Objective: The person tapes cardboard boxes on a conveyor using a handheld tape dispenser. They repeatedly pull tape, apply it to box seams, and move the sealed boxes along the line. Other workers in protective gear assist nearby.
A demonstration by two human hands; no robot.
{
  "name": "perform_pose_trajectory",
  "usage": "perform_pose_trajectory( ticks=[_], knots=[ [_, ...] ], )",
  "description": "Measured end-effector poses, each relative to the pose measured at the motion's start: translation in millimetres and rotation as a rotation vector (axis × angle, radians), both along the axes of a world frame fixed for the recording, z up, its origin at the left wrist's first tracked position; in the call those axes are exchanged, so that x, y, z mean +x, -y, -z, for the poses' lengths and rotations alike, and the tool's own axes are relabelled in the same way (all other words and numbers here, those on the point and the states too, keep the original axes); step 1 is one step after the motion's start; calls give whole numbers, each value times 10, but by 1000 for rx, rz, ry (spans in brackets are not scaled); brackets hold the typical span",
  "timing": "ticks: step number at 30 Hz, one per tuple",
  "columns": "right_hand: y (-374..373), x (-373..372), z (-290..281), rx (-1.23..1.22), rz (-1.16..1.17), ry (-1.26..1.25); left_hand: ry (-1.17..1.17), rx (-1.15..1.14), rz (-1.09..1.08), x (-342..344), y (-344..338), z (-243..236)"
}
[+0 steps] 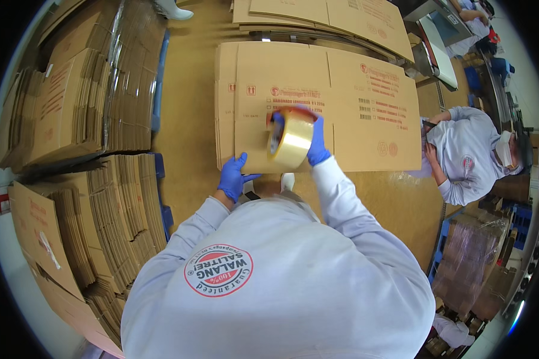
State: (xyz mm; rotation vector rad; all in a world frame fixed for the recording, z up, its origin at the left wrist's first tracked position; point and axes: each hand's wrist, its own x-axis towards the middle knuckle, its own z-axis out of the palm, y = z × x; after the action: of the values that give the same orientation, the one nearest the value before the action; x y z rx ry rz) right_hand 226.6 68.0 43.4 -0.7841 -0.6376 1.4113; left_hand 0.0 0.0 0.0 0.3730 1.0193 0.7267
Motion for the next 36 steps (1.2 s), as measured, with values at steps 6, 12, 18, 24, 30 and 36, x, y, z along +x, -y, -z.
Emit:
perform_pose_trajectory(
  ticks=[6, 12, 18, 24, 30, 36],
  knots=[
    [-775, -29, 78, 245, 201, 581, -41, -6, -18, -8, 4, -43],
    [-1026, 306, 229, 4, -24, 451, -25, 17, -67, 136, 44, -15],
    [-61, 147, 239, 227, 88, 845, -44, -23, -87, 189, -66, 65],
    [399, 1, 330, 232, 184, 1281, -50, 6, -109, 145, -69, 88],
    [-513, 321, 447, -134, -304, 541, -53, 70, -107, 199, -149, 81],
    [-346, 247, -210, -129, -869, 427, -43, 95, -18, 139, 47, 25]
  ],
)
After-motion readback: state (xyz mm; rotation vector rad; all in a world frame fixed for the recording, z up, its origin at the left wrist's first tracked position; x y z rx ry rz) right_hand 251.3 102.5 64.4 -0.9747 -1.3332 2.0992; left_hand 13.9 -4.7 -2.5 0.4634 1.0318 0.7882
